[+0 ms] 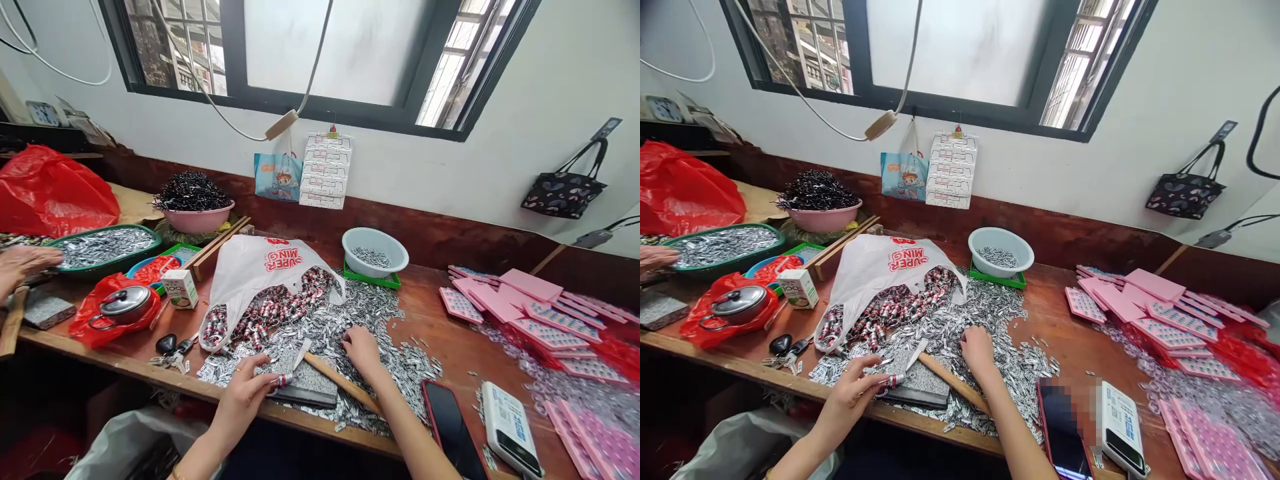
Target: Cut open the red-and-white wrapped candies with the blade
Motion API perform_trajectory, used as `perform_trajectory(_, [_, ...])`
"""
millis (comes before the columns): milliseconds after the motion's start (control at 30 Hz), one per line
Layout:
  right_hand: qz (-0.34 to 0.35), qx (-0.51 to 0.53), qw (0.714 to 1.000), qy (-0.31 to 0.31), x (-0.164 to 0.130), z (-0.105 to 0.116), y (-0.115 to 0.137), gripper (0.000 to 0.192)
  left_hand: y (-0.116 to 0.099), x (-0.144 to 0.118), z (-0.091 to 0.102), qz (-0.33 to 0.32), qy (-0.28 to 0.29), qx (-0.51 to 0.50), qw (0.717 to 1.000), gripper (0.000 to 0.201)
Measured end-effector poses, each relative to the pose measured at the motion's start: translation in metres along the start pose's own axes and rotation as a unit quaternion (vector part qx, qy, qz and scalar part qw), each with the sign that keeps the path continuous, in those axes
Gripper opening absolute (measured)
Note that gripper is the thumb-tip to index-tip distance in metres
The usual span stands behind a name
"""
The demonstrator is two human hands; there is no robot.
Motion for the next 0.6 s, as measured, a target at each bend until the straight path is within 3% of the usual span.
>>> perform_trajectory(167, [0.007,0.025,1.0,-0.01,-0.016,-0.005,0.0,0.016,-0.004,0.0,-0.001,-0.068,0.024,0.015,0.997,0.027])
perform_trajectory(333, [0.012,0.044,0.998,-0.037,-0.023,-0.009,0.008,0.019,-0.012,0.005,-0.006,-0.057,0.054,0.055,0.995,0.013])
perform_trajectory(600, [0.047,0.131,0.985,-0.105,-0.023,0.0,0.019,0.026,-0.01,0.003,-0.006,-0.015,0.044,0.001,0.999,0.015])
Point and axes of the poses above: each hand's wrist, its own x-axis towards the middle knuckle, its own z-axis out of the back of the hand, y = z × x, the point moved 2 cm from there along x, towards the middle knuckle, and after that the axes turned 5 degrees about -x, right-handed, at the moved point
